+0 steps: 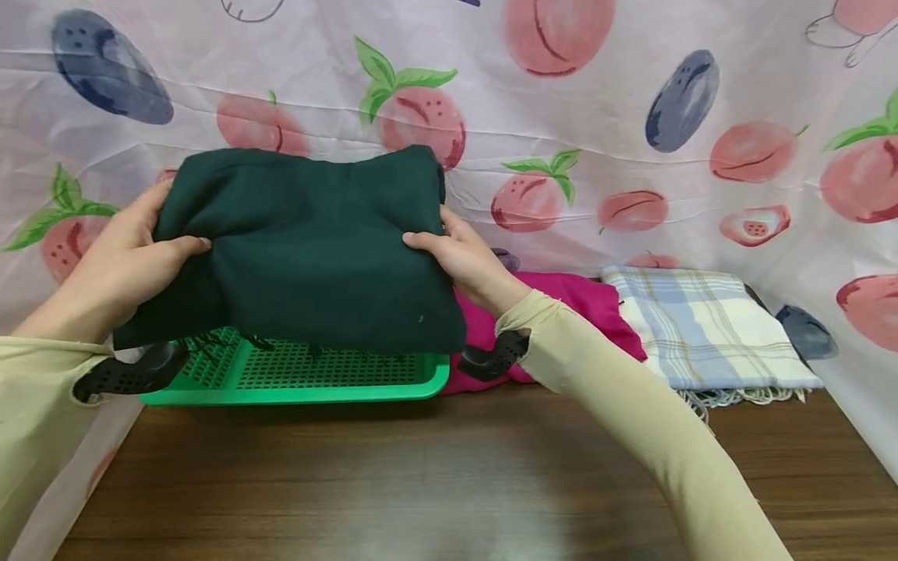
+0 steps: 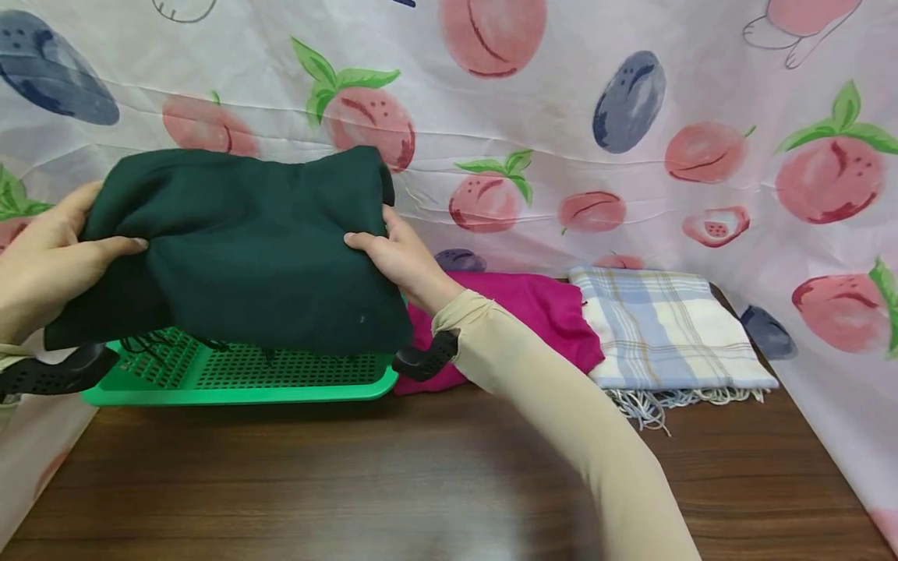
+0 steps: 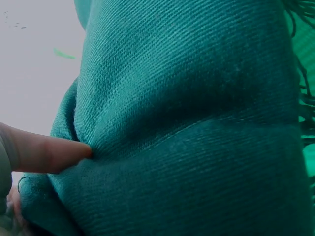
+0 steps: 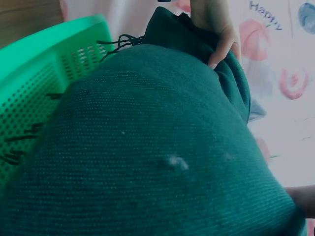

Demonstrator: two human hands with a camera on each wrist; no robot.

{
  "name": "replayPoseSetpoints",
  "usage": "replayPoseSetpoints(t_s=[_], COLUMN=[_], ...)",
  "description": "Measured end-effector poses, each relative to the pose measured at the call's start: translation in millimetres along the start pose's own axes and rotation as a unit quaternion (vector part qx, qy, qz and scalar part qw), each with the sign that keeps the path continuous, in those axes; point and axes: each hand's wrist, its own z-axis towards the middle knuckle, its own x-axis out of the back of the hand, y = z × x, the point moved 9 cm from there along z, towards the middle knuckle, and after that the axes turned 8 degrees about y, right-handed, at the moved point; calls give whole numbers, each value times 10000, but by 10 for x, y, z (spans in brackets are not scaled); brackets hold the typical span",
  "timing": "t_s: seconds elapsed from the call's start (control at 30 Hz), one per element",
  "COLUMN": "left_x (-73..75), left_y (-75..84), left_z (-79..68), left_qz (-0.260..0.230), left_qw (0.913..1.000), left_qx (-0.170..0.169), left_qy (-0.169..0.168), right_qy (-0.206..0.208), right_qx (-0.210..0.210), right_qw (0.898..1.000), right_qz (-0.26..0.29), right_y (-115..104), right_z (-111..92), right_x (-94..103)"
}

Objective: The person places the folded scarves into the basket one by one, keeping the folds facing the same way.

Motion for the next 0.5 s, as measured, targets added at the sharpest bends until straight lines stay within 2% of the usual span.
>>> replayPoseSetpoints(t_s=[0.1,0.2,0.33,0.5], left_x=[-79,-180,-358,-531], left_y=[-104,-215,-371,-547], left_z=[22,59,110,139], left_qz=[69,217,433,675], left_qw=[9999,9995,9975,9943], left_qx=[21,72,111,65], left_qy=[-80,-233,-545,-825], right_qy=[-7,24,146,173], right_qx=[-195,-451,-776,-1103], right_qw=[9997,9967,9844,9777], right_qz=[-167,-674,-1573,-1781], right_y=[138,288,457,610], right_z=[67,122,188,248], right_x=[-51,-82,-75,-123])
